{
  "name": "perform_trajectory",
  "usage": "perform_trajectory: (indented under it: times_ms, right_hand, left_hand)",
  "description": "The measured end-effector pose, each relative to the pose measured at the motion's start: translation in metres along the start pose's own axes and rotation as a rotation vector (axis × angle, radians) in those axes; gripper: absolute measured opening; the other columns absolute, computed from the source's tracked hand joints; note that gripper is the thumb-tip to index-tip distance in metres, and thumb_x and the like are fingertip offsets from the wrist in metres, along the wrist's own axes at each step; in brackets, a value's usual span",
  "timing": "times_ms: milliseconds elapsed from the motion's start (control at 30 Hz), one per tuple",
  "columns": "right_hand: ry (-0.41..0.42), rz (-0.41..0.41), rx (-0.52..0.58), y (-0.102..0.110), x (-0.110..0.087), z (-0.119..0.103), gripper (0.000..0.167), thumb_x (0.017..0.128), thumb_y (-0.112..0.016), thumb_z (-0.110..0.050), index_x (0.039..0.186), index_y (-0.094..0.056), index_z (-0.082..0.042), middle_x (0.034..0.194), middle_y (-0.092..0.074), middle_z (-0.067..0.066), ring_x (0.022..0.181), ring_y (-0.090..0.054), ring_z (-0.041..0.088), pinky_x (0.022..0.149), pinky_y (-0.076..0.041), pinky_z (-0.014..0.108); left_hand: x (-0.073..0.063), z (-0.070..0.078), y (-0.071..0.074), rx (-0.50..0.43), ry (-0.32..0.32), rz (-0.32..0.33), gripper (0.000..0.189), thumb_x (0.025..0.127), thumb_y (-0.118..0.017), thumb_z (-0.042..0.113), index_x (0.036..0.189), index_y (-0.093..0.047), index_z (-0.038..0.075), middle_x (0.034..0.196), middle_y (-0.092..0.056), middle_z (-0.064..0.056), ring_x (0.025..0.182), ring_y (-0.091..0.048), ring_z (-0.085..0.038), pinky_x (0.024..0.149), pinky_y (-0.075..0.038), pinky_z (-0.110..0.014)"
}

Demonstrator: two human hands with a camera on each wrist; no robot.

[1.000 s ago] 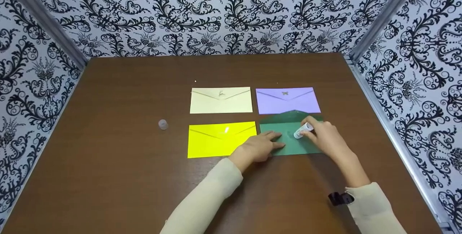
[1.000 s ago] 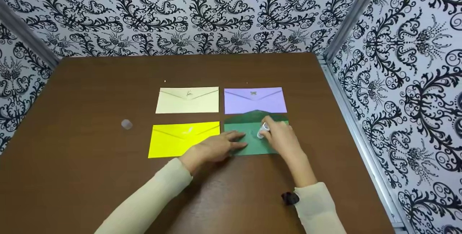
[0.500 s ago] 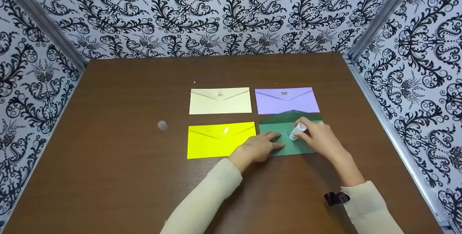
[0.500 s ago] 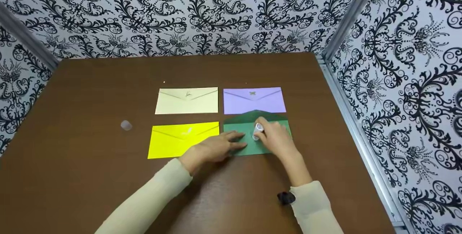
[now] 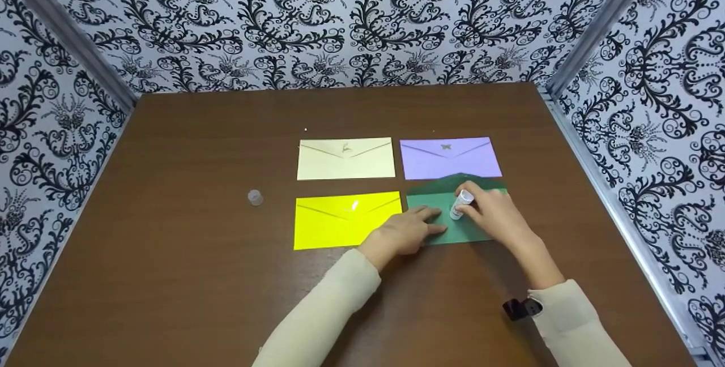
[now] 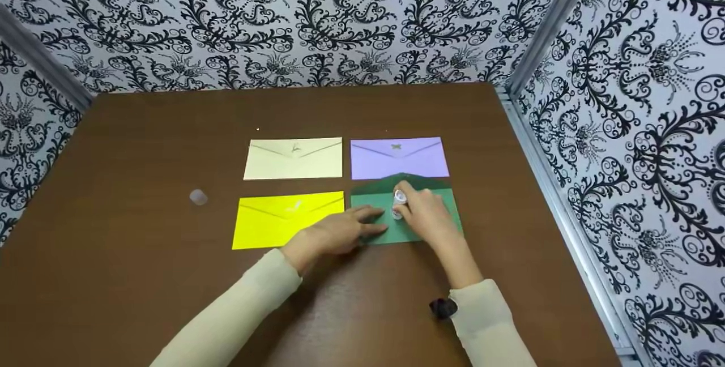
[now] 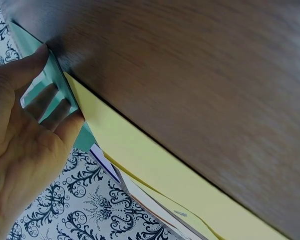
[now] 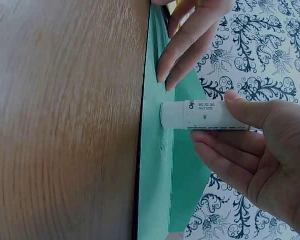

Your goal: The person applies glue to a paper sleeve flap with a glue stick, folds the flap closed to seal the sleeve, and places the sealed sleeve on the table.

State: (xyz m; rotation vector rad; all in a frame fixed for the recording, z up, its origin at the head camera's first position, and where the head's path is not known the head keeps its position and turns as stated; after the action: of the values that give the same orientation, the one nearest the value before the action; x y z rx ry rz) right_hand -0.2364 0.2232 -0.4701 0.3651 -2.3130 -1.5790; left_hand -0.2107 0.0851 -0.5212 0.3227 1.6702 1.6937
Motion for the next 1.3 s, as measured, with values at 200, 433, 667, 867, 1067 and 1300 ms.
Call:
perform_trajectory:
  times_ms: [200, 433, 667, 867, 1067, 1300]
  right_hand:
    - [-0.003, 0.009, -0.014, -0.001, 0.004, -0.002, 0.027, 0.093, -0.069, -0.026, 0.115, -0.059, -0.013, 0.088, -0.073, 0.014, 0.068, -0.068, 0.025, 0.060, -0.056, 0.039]
    - [-0.026, 0.030, 0.013, -0.002, 0.009, 0.001, 0.027, 0.093, -0.069, -0.025, 0.114, -0.060, -0.012, 0.088, -0.073, 0.017, 0.065, -0.067, 0.024, 0.056, -0.053, 0.036]
    - [-0.098, 0.034, 0.032, 0.000, 0.010, 0.008, 0.025, 0.095, -0.068, -0.025, 0.114, -0.061, -0.011, 0.094, -0.072, 0.020, 0.078, -0.070, 0.033, 0.064, -0.056, 0.045]
    - [-0.125, 0.046, 0.024, 0.006, 0.010, 0.014, 0.025, 0.093, -0.070, -0.023, 0.112, -0.061, -0.009, 0.094, -0.072, 0.023, 0.076, -0.069, 0.037, 0.062, -0.054, 0.047]
    - [-0.149, 0.045, 0.027, 0.011, 0.008, 0.022, 0.025, 0.092, -0.071, -0.021, 0.111, -0.061, -0.008, 0.098, -0.072, 0.025, 0.081, -0.069, 0.040, 0.067, -0.054, 0.053]
    - [-0.135, 0.046, 0.002, 0.016, 0.000, 0.028, 0.024, 0.092, -0.071, -0.020, 0.110, -0.061, -0.008, 0.094, -0.072, 0.024, 0.076, -0.068, 0.038, 0.060, -0.052, 0.048]
  left_hand:
    - [0.000, 0.000, 0.000, -0.005, 0.003, -0.003, 0.062, 0.100, -0.058, 0.020, 0.152, -0.034, 0.042, 0.166, -0.023, 0.010, 0.154, -0.024, -0.016, 0.115, -0.042, -0.030]
    - [0.000, 0.001, -0.001, 0.015, 0.004, -0.010, 0.061, 0.101, -0.058, 0.023, 0.153, -0.033, 0.042, 0.166, -0.023, 0.010, 0.153, -0.025, -0.015, 0.115, -0.043, -0.028]
    - [-0.001, 0.001, 0.001, 0.006, 0.003, 0.005, 0.059, 0.101, -0.057, 0.022, 0.152, -0.035, 0.041, 0.165, -0.025, 0.010, 0.153, -0.026, -0.015, 0.113, -0.044, -0.028]
    - [-0.001, 0.000, 0.001, -0.024, 0.009, 0.005, 0.058, 0.101, -0.056, 0.019, 0.152, -0.036, 0.041, 0.165, -0.024, 0.011, 0.153, -0.025, -0.015, 0.112, -0.045, -0.027]
    - [-0.001, 0.000, 0.001, -0.033, 0.007, 0.005, 0.058, 0.102, -0.055, 0.019, 0.152, -0.036, 0.040, 0.166, -0.024, 0.010, 0.154, -0.024, -0.016, 0.112, -0.046, -0.028]
    - [-0.001, -0.001, 0.001, -0.032, 0.021, -0.006, 0.059, 0.101, -0.056, 0.020, 0.152, -0.036, 0.042, 0.166, -0.023, 0.011, 0.154, -0.024, -0.016, 0.115, -0.043, -0.029]
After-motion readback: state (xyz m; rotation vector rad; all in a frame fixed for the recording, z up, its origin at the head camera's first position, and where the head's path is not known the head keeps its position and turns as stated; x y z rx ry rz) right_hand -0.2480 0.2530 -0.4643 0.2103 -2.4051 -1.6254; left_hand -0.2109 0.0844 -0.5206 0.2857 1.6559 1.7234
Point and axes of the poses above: each hand's wrist, its own x-axis towards the middle knuckle, its own y-axis out of the back of the hand, z = x × y, the point moved 7 cm from there along x, towards the middle knuckle
